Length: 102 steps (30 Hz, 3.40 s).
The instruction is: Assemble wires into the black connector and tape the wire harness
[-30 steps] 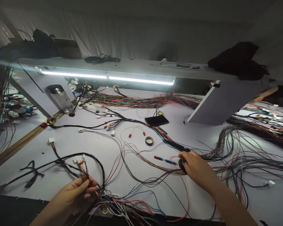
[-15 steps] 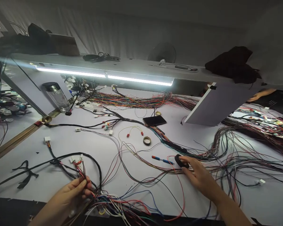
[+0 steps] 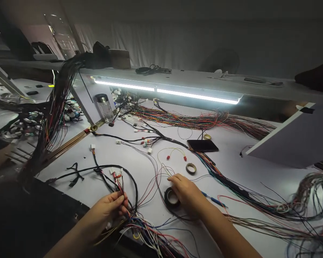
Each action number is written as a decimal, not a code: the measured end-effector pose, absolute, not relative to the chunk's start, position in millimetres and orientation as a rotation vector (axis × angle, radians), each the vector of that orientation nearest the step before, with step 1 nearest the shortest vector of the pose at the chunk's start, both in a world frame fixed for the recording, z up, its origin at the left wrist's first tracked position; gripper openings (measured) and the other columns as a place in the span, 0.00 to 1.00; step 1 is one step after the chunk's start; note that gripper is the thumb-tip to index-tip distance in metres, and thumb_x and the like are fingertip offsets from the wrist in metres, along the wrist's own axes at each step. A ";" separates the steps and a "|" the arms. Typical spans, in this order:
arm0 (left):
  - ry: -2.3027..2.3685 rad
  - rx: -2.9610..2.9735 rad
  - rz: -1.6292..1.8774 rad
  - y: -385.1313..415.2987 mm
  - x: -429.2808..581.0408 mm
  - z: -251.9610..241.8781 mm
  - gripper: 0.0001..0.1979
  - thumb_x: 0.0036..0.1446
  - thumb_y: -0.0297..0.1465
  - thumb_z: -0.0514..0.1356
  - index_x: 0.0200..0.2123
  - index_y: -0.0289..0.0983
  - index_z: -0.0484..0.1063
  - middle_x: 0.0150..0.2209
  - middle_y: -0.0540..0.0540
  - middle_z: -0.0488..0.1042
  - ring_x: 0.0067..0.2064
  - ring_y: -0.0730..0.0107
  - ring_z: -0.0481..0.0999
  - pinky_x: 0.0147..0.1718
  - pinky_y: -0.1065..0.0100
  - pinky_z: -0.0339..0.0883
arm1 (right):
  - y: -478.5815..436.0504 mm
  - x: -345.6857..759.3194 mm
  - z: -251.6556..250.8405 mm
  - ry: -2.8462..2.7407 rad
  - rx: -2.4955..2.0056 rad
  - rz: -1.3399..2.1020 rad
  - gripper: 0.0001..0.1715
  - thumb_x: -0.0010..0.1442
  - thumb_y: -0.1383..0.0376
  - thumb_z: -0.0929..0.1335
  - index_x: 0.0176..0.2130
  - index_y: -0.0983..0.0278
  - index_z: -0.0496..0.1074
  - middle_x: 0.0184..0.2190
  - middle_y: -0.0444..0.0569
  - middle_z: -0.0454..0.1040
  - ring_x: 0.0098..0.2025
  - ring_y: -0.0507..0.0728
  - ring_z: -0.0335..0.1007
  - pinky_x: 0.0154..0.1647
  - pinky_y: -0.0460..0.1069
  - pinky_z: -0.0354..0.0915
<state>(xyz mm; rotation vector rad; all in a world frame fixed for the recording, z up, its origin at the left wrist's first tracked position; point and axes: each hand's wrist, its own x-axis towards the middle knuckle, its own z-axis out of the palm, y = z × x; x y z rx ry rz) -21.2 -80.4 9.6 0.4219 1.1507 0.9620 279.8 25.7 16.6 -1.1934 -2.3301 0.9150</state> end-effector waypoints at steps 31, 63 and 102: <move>0.922 0.319 1.198 -99.4 1.0 19.1 0.18 0.56 0.31 0.63 0.50 0.34 0.72 0.33 0.42 0.78 0.33 0.69 0.77 0.38 0.68 0.68 | -24.4 160.9 47.9 -2.539 -0.895 0.755 0.04 0.64 0.63 0.64 0.37 0.61 0.67 0.33 0.48 0.72 0.35 0.57 0.67 0.34 0.51 0.61; 0.917 0.332 1.189 -101.7 3.9 21.6 0.22 0.56 0.27 0.60 0.55 0.35 0.68 0.33 0.45 0.78 0.36 0.65 0.77 0.41 0.65 0.67 | -29.7 155.5 48.3 -2.531 -0.897 0.587 0.03 0.61 0.66 0.65 0.33 0.61 0.66 0.31 0.47 0.72 0.32 0.57 0.66 0.32 0.51 0.59; 1.777 1.566 0.909 -113.3 -48.3 54.0 0.20 0.53 0.42 0.63 0.49 0.43 0.76 0.49 0.40 0.71 0.49 0.54 0.70 0.50 0.56 0.64 | -36.4 126.1 0.0 -2.110 -0.690 0.850 0.12 0.50 0.76 0.62 0.32 0.61 0.63 0.33 0.46 0.66 0.30 0.52 0.64 0.27 0.45 0.62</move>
